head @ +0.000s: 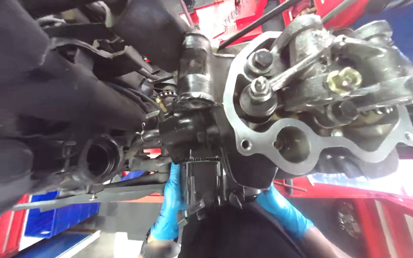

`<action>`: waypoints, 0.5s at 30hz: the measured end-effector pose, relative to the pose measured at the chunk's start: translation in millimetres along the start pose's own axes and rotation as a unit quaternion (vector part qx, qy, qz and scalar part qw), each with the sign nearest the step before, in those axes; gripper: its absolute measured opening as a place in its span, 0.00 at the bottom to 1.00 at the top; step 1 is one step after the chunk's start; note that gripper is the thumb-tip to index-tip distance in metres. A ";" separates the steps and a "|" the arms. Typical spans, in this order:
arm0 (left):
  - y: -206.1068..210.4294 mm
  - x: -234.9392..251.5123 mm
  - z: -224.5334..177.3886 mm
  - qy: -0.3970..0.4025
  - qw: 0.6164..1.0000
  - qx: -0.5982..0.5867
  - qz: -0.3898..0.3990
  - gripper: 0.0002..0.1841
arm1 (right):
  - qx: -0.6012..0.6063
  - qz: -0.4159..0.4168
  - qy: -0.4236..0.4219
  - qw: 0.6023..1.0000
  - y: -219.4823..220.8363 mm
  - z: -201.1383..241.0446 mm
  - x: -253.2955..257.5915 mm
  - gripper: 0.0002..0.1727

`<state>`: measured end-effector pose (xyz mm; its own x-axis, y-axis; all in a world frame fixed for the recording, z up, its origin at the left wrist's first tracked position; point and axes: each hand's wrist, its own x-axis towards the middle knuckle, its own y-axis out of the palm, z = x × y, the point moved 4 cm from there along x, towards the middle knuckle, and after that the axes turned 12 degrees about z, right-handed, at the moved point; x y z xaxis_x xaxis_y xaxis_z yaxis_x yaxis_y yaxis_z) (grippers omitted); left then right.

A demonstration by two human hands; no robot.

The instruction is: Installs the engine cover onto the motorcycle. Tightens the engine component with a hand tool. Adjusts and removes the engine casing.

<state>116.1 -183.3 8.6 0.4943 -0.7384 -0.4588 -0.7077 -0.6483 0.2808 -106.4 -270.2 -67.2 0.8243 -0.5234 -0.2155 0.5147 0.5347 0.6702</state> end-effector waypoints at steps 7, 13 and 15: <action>0.6 4.0 -0.2 -0.012 1.000 -0.027 0.003 0.23 | 0.096 0.036 0.015 0.995 -10.6 -12.2 -0.2 0.34; -4.8 -38.3 -2.5 0.024 0.976 0.212 0.034 0.30 | 0.098 0.002 0.016 0.995 -5.9 -10.4 -2.4 0.35; -4.7 -58.6 -3.7 0.051 0.951 0.296 0.079 0.36 | 0.081 -0.008 0.018 0.997 -3.9 -8.8 -3.6 0.35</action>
<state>92.3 -137.7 37.4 0.3843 -0.8514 -0.3570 -0.9219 -0.3332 -0.1978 -109.3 -264.5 -75.2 0.8261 -0.5053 -0.2494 0.4847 0.4113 0.7719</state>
